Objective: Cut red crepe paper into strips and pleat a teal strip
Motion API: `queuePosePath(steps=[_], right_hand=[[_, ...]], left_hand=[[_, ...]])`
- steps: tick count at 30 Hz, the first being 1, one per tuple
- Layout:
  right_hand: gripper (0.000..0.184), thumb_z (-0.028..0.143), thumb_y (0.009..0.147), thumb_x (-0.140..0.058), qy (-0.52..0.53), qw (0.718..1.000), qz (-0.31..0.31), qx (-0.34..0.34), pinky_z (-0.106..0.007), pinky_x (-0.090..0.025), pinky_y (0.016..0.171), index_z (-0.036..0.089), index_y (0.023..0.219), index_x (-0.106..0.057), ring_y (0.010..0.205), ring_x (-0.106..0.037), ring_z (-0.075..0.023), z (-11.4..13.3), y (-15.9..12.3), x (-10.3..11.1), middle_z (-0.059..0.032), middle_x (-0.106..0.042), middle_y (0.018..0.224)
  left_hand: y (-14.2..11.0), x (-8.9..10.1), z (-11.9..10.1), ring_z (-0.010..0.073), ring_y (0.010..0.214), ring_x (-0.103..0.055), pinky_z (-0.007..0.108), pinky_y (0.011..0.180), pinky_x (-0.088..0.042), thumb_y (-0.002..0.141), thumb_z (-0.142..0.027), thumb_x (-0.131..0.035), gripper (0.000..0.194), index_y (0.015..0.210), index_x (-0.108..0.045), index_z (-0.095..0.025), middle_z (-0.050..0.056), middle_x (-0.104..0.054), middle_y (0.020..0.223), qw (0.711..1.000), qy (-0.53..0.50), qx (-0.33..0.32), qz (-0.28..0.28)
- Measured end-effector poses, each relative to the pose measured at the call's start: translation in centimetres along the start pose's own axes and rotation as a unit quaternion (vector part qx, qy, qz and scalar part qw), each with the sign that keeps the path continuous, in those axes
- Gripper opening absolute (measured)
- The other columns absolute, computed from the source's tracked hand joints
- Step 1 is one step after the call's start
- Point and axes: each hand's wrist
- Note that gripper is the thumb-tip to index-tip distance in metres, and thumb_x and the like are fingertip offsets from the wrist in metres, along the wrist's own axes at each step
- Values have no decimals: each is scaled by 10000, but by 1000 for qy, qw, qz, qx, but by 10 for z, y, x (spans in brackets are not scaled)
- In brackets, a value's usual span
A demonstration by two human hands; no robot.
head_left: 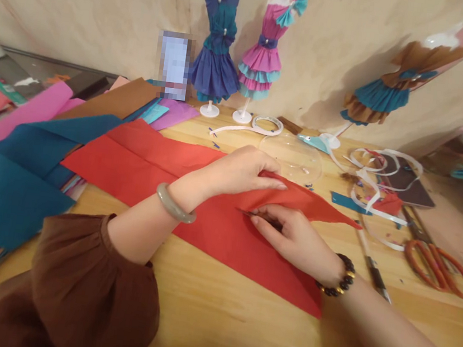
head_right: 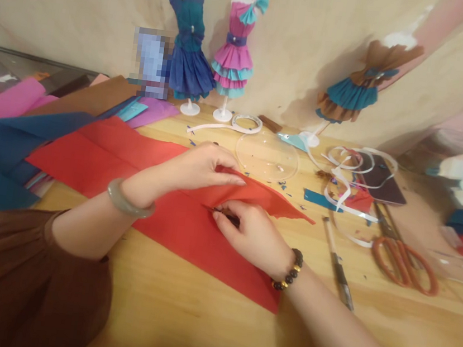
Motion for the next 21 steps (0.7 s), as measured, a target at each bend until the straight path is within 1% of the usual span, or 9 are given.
queuePosePath(steps=[6,9,12,15,21], right_hand=[[275,364,920,-466,12,1000,4,-3,-281,-450,626,185,864,-667,697,-609,-172,-1,0,-1,-40,-698,797],[266,370,909,-488,10,1000,-4,4,-280,-449,615,185,877,-676,680,-600,-173,-1,0,-1,-44,-693,769],[264,373,898,-504,7,1000,-10,8,-272,-434,586,180,824,-669,641,-578,-166,2,2,-2,-37,-673,704],[288,375,905,-483,2,1000,-2,1,-267,-404,557,178,758,-635,600,-544,-150,5,5,-2,-26,-643,667],[308,382,915,-457,-1,1000,8,-7,-266,-362,536,181,723,-590,574,-507,-135,4,5,-4,-11,-619,663]], left_hand=[[1,1,2,112,616,-511,253,612,-348,856,-301,-610,232,686,-644,-147,-4,-616,658,1000,-5,-4,3],[1,1,1,112,612,-504,254,606,-341,855,-303,-610,234,689,-645,-143,-4,-614,653,1000,-5,-1,3],[0,1,0,113,617,-503,254,607,-340,858,-292,-604,226,698,-651,-140,-2,-618,661,1000,-4,2,2],[0,1,-1,114,628,-502,253,613,-344,859,-295,-600,230,691,-648,-144,0,-619,670,1000,-5,5,1],[1,1,-1,114,625,-490,254,609,-342,858,-315,-592,251,686,-645,-141,3,-607,662,1000,0,7,6]])
Point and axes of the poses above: each hand's wrist, its own y-axis towards the middle knuckle, its own x-axis out of the back of the hand, z = x × y
